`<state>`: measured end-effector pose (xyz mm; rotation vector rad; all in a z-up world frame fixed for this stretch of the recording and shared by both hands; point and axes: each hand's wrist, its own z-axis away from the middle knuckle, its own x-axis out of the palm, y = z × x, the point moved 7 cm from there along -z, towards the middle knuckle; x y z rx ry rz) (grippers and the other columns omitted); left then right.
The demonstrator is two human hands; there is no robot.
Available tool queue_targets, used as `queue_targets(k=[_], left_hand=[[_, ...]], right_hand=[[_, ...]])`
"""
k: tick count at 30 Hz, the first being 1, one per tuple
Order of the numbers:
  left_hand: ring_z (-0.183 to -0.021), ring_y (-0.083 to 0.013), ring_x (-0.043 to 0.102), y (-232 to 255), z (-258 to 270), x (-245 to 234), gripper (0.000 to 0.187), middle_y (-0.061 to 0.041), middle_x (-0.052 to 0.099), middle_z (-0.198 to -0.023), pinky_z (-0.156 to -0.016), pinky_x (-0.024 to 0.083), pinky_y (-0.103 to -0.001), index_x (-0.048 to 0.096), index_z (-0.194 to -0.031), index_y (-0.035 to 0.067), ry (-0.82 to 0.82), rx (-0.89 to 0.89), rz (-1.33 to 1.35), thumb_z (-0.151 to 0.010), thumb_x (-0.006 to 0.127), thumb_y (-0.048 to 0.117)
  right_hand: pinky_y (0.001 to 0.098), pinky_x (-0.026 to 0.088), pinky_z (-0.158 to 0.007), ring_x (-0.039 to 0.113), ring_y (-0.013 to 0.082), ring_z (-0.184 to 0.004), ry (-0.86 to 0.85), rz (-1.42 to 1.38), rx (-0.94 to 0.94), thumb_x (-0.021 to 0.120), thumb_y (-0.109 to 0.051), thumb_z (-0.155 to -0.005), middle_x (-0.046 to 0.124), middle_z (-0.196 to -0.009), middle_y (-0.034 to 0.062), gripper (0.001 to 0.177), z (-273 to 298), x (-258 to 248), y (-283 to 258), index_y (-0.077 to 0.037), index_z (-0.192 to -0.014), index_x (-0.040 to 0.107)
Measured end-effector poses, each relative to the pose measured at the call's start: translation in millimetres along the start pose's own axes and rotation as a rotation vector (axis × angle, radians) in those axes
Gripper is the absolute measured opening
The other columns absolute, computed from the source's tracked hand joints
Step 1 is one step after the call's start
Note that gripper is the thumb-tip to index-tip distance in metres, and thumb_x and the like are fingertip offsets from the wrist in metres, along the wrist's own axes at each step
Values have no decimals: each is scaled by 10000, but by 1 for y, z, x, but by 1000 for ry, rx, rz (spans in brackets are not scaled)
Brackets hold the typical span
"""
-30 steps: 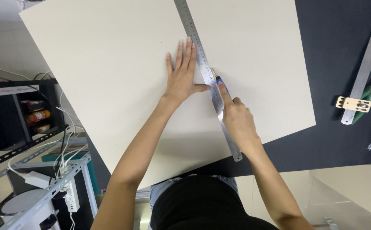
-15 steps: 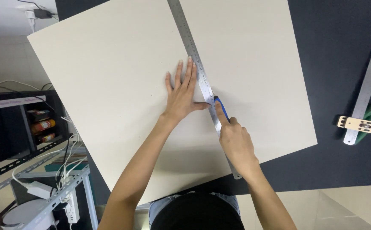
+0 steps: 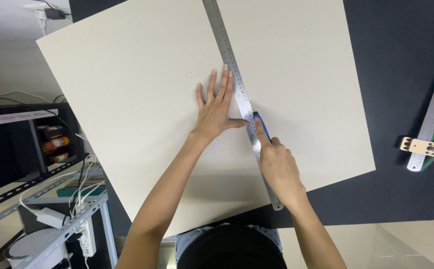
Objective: Cutting cardboard sheets into specific sizes using a metal ruler as a guide and a utility knife.
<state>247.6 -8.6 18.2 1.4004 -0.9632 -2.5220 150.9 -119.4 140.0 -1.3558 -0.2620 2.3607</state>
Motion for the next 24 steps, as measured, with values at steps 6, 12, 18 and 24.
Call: queue_targets(k=[6,12,18,24], left_hand=[[-1529,-305,-144,1,0,-1,1371,-31,-61,-1710,-1170,-213,-585,40,-1632,141,-3,-8,0,-666,932,527],[-1528,-305,-144,1,0,-1,1385,-32,-66,-1710,-1167,-217,-585,35,-1633,138,2,-8,9,-658,941,520],[-1528,-321,-122,6,0,-6,1358,-58,-63,-1706,-1179,-174,-614,34,-1627,116,-23,-17,-24,-682,936,489],[-1537,-379,36,-5,-12,26,1630,-117,-71,-1662,-1145,258,-678,82,-1619,23,110,-12,-579,-511,879,914]], right_hand=[[592,587,-516,727,501,-692,5,-15,1,469,67,-901,699,-860,379,561,0,-1,-2,-7,-1456,501],[581,590,-516,729,495,-694,6,-18,4,464,59,-910,699,-860,378,554,2,-3,-3,-9,-1459,499],[604,583,-525,725,503,-699,8,-20,-12,456,62,-914,697,-850,373,563,-2,-3,1,-22,-1470,491],[586,453,-589,591,502,-579,-112,-9,-125,399,-12,-936,611,-665,257,677,-25,18,45,-154,-1594,319]])
